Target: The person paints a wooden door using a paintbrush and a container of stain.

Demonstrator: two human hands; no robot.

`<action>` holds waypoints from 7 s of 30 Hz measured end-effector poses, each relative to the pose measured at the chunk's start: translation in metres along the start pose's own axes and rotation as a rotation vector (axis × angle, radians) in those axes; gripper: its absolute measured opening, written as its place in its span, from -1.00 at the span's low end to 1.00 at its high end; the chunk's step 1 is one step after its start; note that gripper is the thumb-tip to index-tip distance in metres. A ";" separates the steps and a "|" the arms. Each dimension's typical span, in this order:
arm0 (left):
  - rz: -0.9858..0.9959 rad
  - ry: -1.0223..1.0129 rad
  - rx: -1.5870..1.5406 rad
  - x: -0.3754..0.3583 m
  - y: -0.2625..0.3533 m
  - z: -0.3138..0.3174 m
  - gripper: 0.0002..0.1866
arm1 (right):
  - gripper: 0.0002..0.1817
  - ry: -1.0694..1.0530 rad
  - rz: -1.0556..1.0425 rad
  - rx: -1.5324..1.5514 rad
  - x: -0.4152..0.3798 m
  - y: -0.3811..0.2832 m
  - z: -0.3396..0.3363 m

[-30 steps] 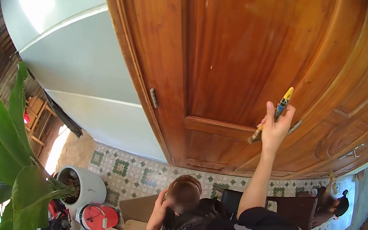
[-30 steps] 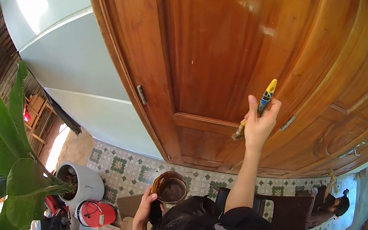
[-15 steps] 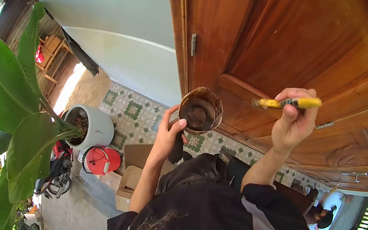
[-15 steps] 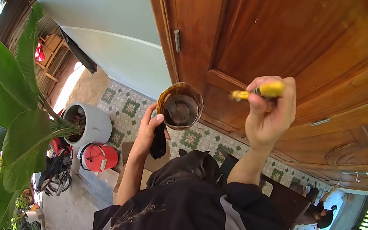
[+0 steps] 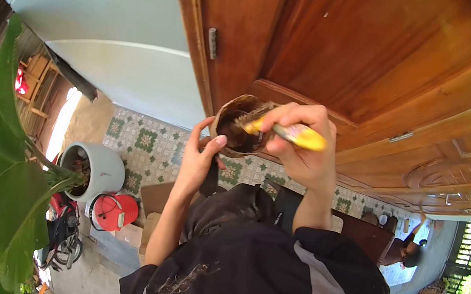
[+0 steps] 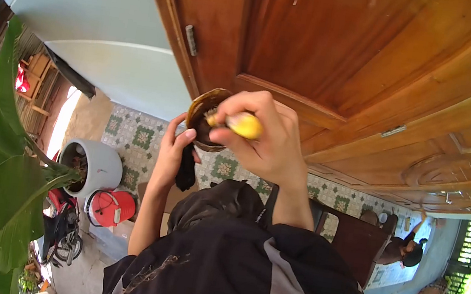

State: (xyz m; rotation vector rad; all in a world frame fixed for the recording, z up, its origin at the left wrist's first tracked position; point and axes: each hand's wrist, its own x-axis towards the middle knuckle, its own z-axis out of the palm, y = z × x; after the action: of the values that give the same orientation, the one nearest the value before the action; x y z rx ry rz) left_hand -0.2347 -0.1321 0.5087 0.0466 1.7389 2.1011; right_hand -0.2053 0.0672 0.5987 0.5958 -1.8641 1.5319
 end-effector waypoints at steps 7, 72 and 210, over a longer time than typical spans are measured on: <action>-0.003 -0.059 0.006 0.006 -0.004 0.004 -0.27 | -0.66 -0.164 0.119 -0.181 -0.026 -0.001 -0.018; -0.109 -0.136 -0.087 -0.018 -0.085 -0.057 -0.33 | -0.82 0.036 -0.852 -1.158 0.188 0.029 0.065; -0.207 0.216 -0.290 -0.087 -0.147 -0.123 -0.36 | -0.78 -0.533 0.319 -0.428 -0.045 0.118 0.088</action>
State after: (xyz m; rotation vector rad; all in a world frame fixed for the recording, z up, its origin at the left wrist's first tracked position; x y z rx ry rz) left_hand -0.1476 -0.2556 0.3622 -0.4395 1.4584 2.2419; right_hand -0.2737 0.0040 0.4761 0.5558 -2.7095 1.1582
